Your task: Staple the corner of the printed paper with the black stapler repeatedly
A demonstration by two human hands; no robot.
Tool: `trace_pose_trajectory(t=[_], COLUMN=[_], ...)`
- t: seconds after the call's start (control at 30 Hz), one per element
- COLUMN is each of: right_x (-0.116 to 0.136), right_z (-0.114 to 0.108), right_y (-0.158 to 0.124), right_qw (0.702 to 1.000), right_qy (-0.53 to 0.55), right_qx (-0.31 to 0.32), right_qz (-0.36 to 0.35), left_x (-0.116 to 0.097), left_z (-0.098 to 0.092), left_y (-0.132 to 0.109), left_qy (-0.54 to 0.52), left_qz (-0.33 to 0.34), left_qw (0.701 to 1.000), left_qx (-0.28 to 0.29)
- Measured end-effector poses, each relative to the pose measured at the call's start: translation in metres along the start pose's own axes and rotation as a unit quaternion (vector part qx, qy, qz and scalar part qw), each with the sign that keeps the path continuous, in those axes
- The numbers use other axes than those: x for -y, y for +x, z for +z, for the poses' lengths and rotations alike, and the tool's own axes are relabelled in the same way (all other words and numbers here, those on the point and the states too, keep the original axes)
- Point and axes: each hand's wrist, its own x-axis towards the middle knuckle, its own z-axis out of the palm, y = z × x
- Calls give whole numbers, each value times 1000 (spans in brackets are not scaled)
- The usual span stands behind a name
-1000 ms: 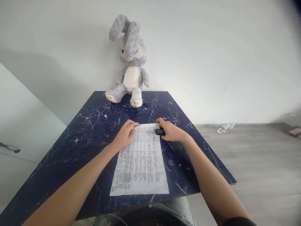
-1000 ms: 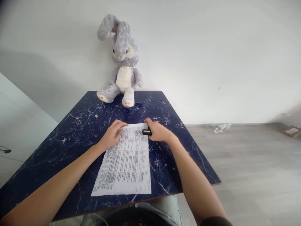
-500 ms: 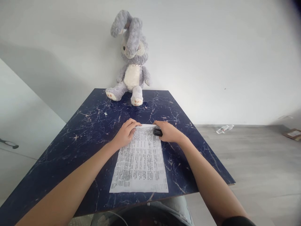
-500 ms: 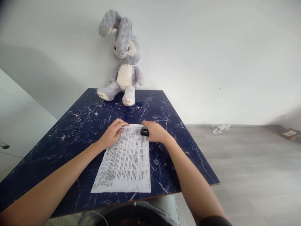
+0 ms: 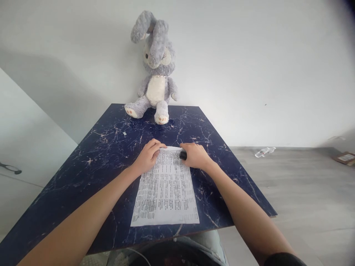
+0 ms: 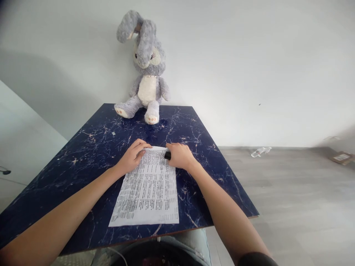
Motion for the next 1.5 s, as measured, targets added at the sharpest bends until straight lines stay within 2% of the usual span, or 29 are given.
trace_pose_trajectory(t=[0.07,0.2,0.33,0.4,0.47,0.53,0.6,0.67,0.73,0.8,0.87,0.93,1.0,1.07,1.1,1.23,1.3,1.4,1.5], right_x=[4,3,-22,-40,-53,-56,-43,-18,12,40,59,65,61,46,37,1,-10,-15,-15], right_z=[2,1,-6,-10,-15,-21,-26,-28,-25,-17,-7,0,3,0,-3,-6,-1,7,8], right_y=[2,6,-1,-6,-9,-11,-11,-8,-4,3,10,15,16,14,12,7,8,11,11], right_qw=[1000,1000,994,990,989,988,983,974,961,961,969,976,971,946,922,791,743,710,712], right_qy=[-9,9,94,137,139,125,150,215,260,253,217,189,207,287,342,529,583,622,621], right_qx=[-10,7,24,33,-4,-71,-100,-63,-15,2,2,5,13,44,74,236,275,293,299], right_qz=[-8,-27,-43,-12,40,63,32,-33,-88,-115,-117,-112,-120,-147,-164,-196,-182,-153,-136], left_x=[0,2,12,17,21,21,19,14,9,6,6,8,11,14,15,17,20,25,27], left_z=[-1,0,6,9,11,11,10,9,9,12,15,19,21,21,20,16,13,9,4], left_y=[0,0,-2,-4,-6,-5,-4,-1,1,2,1,1,0,1,1,3,4,5,6], left_qy=[6,24,70,97,122,136,114,49,-44,-145,-230,-288,-325,-358,-376,-480,-528,-567,-587], left_qz=[3,-3,-42,-64,-78,-78,-73,-78,-107,-151,-192,-216,-238,-258,-267,-302,-322,-348,-371], left_qw=[1000,1000,996,993,989,987,991,996,991,969,942,921,902,879,866,786,741,692,658], left_qx=[-4,10,28,36,36,28,20,-8,-72,-133,-153,-149,-157,-181,-194,-246,-263,-281,-290])
